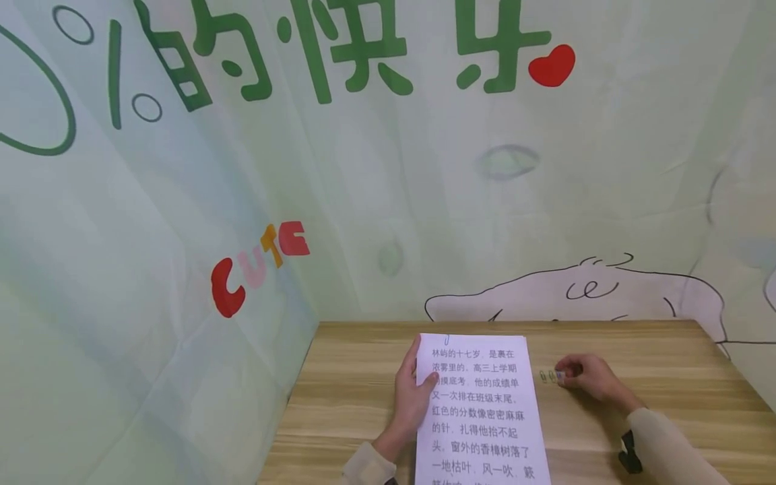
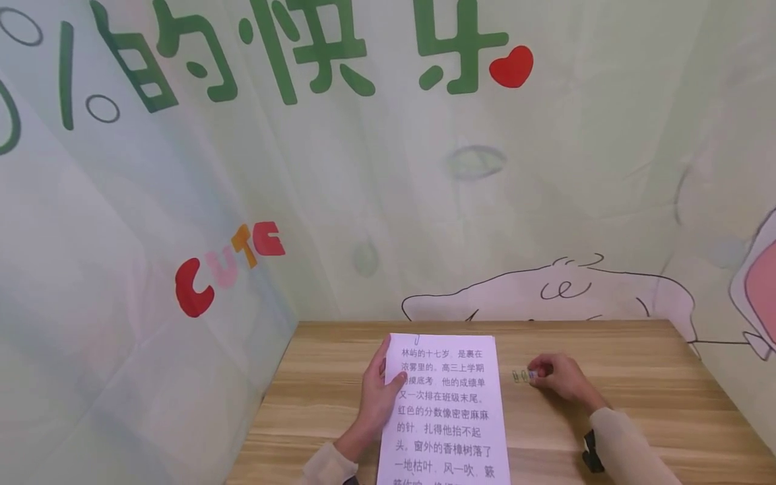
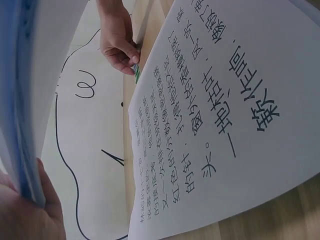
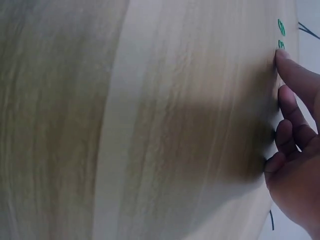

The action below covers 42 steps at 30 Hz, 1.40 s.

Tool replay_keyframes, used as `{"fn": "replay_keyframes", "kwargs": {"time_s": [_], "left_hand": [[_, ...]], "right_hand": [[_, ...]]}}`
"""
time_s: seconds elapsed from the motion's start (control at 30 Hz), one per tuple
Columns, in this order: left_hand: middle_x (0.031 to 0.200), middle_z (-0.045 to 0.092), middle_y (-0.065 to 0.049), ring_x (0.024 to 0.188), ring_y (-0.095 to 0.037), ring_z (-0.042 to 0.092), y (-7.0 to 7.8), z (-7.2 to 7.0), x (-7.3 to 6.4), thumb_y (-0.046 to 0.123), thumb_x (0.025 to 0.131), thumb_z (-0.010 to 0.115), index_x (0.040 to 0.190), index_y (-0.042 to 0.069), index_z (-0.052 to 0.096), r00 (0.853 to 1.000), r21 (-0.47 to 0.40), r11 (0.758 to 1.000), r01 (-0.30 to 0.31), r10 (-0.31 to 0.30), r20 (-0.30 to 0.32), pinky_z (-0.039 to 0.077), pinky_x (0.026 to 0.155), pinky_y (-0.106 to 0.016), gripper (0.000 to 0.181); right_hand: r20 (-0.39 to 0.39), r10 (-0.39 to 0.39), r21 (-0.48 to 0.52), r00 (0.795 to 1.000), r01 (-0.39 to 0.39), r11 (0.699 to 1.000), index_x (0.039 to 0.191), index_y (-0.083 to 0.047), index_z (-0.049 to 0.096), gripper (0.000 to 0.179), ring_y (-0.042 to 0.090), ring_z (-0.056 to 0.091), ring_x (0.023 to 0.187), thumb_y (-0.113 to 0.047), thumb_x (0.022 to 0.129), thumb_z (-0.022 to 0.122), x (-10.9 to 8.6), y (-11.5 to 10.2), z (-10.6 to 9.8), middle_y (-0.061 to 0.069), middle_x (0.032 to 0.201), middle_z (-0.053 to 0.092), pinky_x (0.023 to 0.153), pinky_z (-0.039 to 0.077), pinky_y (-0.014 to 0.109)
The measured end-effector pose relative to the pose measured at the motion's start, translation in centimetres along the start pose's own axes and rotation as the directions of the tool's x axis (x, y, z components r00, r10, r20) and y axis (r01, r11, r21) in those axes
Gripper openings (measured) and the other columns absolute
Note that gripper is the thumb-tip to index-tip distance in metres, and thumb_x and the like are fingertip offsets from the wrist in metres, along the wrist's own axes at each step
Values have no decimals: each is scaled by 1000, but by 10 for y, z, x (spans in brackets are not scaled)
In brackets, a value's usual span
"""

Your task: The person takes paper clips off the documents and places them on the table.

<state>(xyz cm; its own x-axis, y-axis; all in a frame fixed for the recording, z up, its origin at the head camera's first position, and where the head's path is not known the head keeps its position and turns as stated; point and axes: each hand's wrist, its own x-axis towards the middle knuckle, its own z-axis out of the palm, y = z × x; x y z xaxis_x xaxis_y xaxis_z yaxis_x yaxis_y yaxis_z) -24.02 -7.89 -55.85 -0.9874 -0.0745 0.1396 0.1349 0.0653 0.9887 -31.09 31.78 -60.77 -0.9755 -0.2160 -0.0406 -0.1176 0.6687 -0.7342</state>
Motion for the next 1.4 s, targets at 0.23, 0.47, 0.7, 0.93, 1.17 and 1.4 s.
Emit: {"fn": "replay_keyframes", "kwargs": {"time_s": [0.23,0.47,0.7,0.93,1.17,1.4], "left_hand": [[165,46,-12,122,-29,67,2,-1,1,-13,96,61,166,27,36,1000,-25,1000,16,-16,-7,63,90,-27,85],[159,51,-14,116,-28,68,4,-3,1,-13,96,61,165,28,38,999,-70,997,39,-40,-7,64,83,-26,84],[161,50,-15,118,-28,68,1,-1,-1,-13,95,62,166,24,37,1000,-61,998,28,-28,-7,62,86,-24,84],[164,46,-15,125,-30,66,0,1,-3,-13,95,62,166,19,35,1000,-35,999,6,-6,1,62,91,-25,82],[166,44,-14,126,-29,65,1,2,-4,-12,97,61,167,22,34,1000,-35,999,0,0,13,61,94,-26,82],[168,41,-13,134,-33,61,-1,5,-5,-13,95,62,166,21,36,1000,-22,1000,2,-2,7,59,102,-30,83]], "right_hand": [[-15,15,-4,1000,-15,1000,111,0,75,28,21,54,87,-7,86,84,-1,1,-1,5,91,63,68,46,24],[-9,25,5,1000,-25,1000,111,1,75,28,19,54,84,-6,85,84,-3,1,-2,5,89,62,67,45,24],[-18,7,1,1000,-7,1000,110,0,76,28,19,53,84,-5,84,85,-3,4,-2,4,88,61,66,43,24],[0,33,17,999,-33,999,112,0,75,32,20,53,83,-10,84,86,-1,1,-7,5,88,61,65,44,25],[-32,15,-4,999,-15,1000,117,2,73,31,20,54,81,-13,91,81,2,-16,-18,7,90,64,62,47,26],[-87,-23,-57,996,18,998,121,3,72,35,22,57,88,-25,99,75,11,-38,-24,9,96,67,68,47,28]]}}
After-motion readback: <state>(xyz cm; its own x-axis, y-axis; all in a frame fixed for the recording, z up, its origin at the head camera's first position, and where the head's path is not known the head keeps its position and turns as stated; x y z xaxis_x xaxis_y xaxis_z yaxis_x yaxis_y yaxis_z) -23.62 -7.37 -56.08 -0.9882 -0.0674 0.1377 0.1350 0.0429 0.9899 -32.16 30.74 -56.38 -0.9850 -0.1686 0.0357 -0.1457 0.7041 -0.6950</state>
